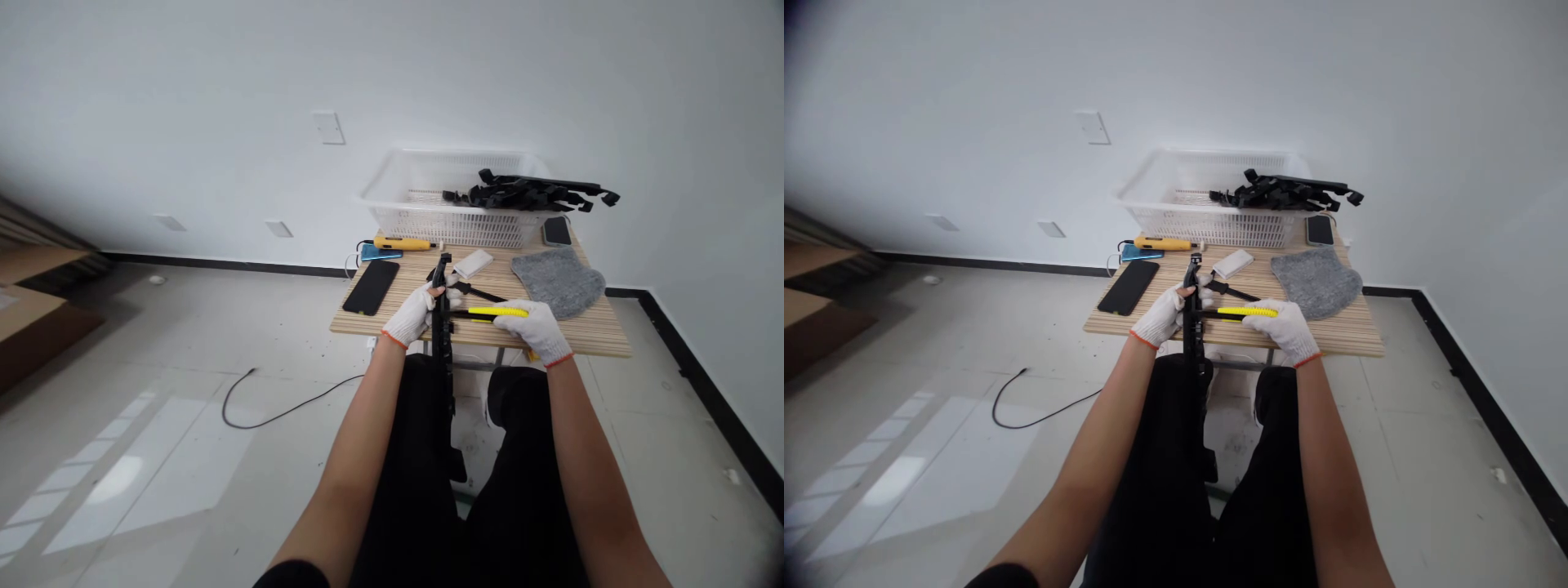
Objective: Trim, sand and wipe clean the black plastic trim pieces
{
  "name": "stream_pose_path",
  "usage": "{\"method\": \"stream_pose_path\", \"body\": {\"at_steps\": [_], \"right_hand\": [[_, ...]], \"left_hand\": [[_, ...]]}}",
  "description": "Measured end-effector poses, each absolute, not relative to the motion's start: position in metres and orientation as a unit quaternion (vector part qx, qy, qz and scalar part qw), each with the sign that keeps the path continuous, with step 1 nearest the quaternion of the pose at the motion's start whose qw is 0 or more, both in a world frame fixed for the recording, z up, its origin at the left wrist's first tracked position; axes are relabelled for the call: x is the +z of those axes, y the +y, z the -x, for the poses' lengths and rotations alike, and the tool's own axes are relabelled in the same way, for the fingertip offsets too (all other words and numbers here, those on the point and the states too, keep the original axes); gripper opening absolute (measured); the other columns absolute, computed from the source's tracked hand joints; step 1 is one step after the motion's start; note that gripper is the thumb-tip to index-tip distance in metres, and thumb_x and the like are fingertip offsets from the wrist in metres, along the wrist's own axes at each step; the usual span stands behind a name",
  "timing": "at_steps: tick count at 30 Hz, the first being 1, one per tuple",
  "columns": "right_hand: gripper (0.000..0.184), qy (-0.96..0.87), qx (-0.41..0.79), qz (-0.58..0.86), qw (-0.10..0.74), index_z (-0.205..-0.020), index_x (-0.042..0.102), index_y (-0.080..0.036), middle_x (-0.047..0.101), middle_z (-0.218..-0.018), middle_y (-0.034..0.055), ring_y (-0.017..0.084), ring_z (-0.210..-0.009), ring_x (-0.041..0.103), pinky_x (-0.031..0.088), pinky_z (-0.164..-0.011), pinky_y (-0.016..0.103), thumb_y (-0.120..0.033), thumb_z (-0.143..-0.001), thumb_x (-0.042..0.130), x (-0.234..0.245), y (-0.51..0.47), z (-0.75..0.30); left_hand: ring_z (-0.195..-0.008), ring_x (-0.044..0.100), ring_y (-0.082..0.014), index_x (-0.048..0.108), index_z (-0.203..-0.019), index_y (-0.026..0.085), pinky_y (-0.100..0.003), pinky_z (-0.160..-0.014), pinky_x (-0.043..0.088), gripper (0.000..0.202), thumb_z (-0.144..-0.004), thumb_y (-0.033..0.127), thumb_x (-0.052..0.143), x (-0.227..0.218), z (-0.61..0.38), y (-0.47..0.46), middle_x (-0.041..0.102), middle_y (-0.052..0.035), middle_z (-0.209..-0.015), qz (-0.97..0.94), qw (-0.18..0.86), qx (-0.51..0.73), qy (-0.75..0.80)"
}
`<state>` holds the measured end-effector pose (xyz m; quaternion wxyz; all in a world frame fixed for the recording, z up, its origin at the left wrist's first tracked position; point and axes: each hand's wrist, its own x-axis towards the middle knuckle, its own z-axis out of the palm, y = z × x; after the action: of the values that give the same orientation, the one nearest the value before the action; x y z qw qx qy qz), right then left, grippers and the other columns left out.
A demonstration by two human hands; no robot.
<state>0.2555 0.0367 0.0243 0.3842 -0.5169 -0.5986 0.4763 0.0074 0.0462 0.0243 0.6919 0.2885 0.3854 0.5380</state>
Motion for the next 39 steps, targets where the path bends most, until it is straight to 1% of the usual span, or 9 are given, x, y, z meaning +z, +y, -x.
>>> {"method": "stream_pose_path", "body": {"at_steps": [5, 10, 14, 17, 20, 23, 29, 34, 39], "right_hand": [[0.051, -0.589, 0.485, 0.516, 0.389, -0.105, 0.082, -0.016, 0.060, -0.064, -0.0012, 0.008, -0.053, 0.040, 0.032, -0.047, 0.023, -0.045, -0.064, 0.086, 0.023, 0.037, -0.256], [0.052, -0.584, 0.479, 0.522, 0.395, -0.103, 0.082, -0.015, 0.062, -0.066, -0.0003, 0.009, -0.054, 0.043, 0.035, -0.048, 0.024, -0.045, -0.061, 0.087, 0.023, 0.037, -0.256], [0.053, -0.602, 0.474, 0.523, 0.374, -0.102, 0.083, -0.015, 0.063, -0.067, 0.0009, 0.009, -0.054, 0.043, 0.036, -0.049, 0.025, -0.045, -0.059, 0.088, 0.024, 0.037, -0.255], [0.055, -0.606, 0.468, 0.521, 0.377, -0.105, 0.082, -0.015, 0.063, -0.067, 0.0012, 0.009, -0.054, 0.043, 0.036, -0.049, 0.025, -0.048, -0.062, 0.087, 0.024, 0.036, -0.255], [0.054, -0.611, 0.462, 0.520, 0.379, -0.106, 0.082, -0.015, 0.064, -0.068, 0.0010, 0.010, -0.055, 0.045, 0.037, -0.050, 0.025, -0.048, -0.063, 0.087, 0.023, 0.036, -0.256], [0.052, -0.618, 0.465, 0.514, 0.371, -0.105, 0.082, -0.016, 0.064, -0.068, 0.0006, 0.010, -0.056, 0.046, 0.037, -0.050, 0.025, -0.046, -0.063, 0.087, 0.022, 0.037, -0.256], [0.052, -0.608, 0.477, 0.517, 0.368, -0.104, 0.082, -0.015, 0.064, -0.067, 0.0001, 0.010, -0.055, 0.045, 0.036, -0.050, 0.025, -0.044, -0.061, 0.089, 0.022, 0.035, -0.256], [0.051, -0.581, 0.459, 0.529, 0.415, -0.105, 0.082, -0.016, 0.066, -0.067, 0.0002, 0.010, -0.054, 0.047, 0.040, -0.052, 0.026, -0.044, -0.063, 0.086, 0.022, 0.035, -0.255], [0.043, -0.678, 0.437, 0.479, 0.347, -0.100, 0.084, -0.020, 0.077, -0.098, 0.0069, 0.020, -0.083, 0.066, 0.054, -0.075, 0.031, -0.044, -0.064, 0.088, 0.026, 0.037, -0.256]], "left_hand": [[-0.057, 0.067, -0.0120, 0.070, -0.110, 0.011, -0.016, -0.046, 0.048, 0.025, -0.089, 0.026, 0.072, 0.023, -0.008, 0.046, 0.074, -0.0042, -0.074, -0.312, 0.687, 0.536, 0.379], [-0.071, 0.073, -0.0155, 0.070, -0.109, 0.012, -0.017, -0.050, 0.050, 0.032, -0.088, 0.035, 0.077, 0.019, -0.007, 0.046, 0.076, -0.0064, -0.081, -0.338, 0.672, 0.544, 0.372], [-0.068, 0.072, -0.0152, 0.071, -0.109, 0.011, -0.018, -0.051, 0.051, 0.032, -0.095, 0.040, 0.068, 0.022, -0.008, 0.046, 0.075, -0.0068, -0.078, -0.312, 0.680, 0.544, 0.380], [-0.061, 0.069, -0.0134, 0.071, -0.112, 0.010, -0.017, -0.047, 0.048, 0.030, -0.100, 0.035, 0.060, 0.027, -0.008, 0.046, 0.073, -0.0066, -0.075, -0.292, 0.692, 0.538, 0.382], [-0.057, 0.066, -0.0120, 0.069, -0.117, 0.010, -0.015, -0.037, 0.037, 0.028, -0.098, 0.027, 0.059, 0.030, -0.008, 0.045, 0.073, -0.0060, -0.075, -0.298, 0.698, 0.526, 0.383], [-0.057, 0.066, -0.0104, 0.069, -0.117, 0.010, -0.014, -0.034, 0.030, 0.026, -0.096, 0.020, 0.058, 0.030, -0.007, 0.045, 0.071, -0.0046, -0.074, -0.300, 0.696, 0.533, 0.377], [-0.059, 0.063, -0.0088, 0.072, -0.111, 0.010, -0.013, -0.043, 0.042, 0.025, -0.095, 0.028, 0.065, 0.029, -0.007, 0.043, 0.067, -0.0023, -0.073, -0.323, 0.697, 0.537, 0.349], [-0.053, 0.061, -0.0088, 0.072, -0.099, 0.012, -0.016, -0.048, 0.046, 0.027, -0.096, 0.037, 0.065, 0.026, -0.008, 0.045, 0.066, -0.0018, -0.068, -0.323, 0.673, 0.550, 0.375], [-0.069, 0.070, -0.0124, 0.067, -0.089, 0.012, -0.015, -0.054, 0.049, 0.023, -0.094, 0.035, 0.069, 0.021, -0.008, 0.048, 0.069, -0.0043, -0.074, -0.328, 0.669, 0.554, 0.370]]}}
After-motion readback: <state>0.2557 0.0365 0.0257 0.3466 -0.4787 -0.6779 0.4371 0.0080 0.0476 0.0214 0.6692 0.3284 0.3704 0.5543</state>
